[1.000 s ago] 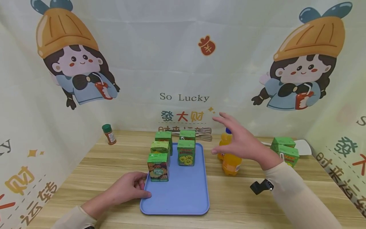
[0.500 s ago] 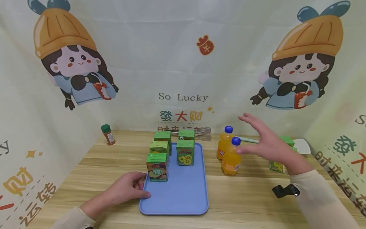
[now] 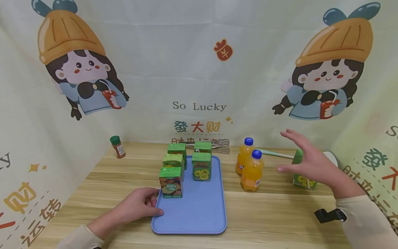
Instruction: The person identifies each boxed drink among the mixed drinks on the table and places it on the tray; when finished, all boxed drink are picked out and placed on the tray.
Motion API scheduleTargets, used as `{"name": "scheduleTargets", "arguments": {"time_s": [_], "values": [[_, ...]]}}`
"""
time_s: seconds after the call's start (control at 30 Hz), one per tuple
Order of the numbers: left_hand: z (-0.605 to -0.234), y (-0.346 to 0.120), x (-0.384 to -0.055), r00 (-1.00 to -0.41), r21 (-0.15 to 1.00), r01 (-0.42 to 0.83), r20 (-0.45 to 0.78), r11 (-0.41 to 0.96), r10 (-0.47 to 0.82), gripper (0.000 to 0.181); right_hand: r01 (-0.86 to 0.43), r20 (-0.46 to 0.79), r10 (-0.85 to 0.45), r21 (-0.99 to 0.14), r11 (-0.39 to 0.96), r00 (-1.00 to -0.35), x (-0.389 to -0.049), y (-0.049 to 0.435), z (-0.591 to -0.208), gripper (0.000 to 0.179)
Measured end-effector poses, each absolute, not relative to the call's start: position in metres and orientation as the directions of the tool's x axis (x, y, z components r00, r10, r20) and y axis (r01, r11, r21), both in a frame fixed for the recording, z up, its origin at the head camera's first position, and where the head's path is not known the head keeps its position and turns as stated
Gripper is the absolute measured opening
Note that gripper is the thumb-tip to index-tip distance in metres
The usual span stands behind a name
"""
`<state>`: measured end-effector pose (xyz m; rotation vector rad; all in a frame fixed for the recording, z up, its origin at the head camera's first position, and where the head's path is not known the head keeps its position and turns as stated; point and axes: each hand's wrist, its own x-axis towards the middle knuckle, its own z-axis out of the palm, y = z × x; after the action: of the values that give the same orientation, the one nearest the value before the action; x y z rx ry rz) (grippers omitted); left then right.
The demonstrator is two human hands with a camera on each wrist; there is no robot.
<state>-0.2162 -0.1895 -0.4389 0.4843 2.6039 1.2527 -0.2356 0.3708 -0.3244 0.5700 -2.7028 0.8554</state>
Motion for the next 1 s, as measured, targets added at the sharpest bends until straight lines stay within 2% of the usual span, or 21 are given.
{"name": "scheduleTargets", "arguments": {"time_s": [0.2, 0.43, 0.7, 1.0], "values": [[-0.439, -0.19, -0.217, -0.925, 0.787, 0.194, -0.051, 0.585, 0.375, 0.076, -0.398, 0.326, -0.253, -0.529, 0.749, -0.911, -0.234, 0.391, -0.333, 0.116], [-0.439, -0.19, -0.215, -0.927, 0.782, 0.198, -0.047, 0.59, 0.373, 0.077, -0.371, 0.332, -0.219, -0.518, 0.771, -0.918, -0.233, 0.409, -0.345, 0.113], [-0.44, -0.19, -0.215, -0.928, 0.784, 0.202, -0.037, 0.586, 0.37, 0.077, -0.381, 0.371, -0.205, -0.504, 0.775, -0.906, -0.233, 0.423, -0.353, 0.106], [-0.439, -0.189, -0.216, -0.925, 0.785, 0.209, -0.035, 0.584, 0.378, 0.075, -0.336, 0.344, -0.174, -0.496, 0.8, -0.923, -0.232, 0.432, -0.36, 0.093]]}}
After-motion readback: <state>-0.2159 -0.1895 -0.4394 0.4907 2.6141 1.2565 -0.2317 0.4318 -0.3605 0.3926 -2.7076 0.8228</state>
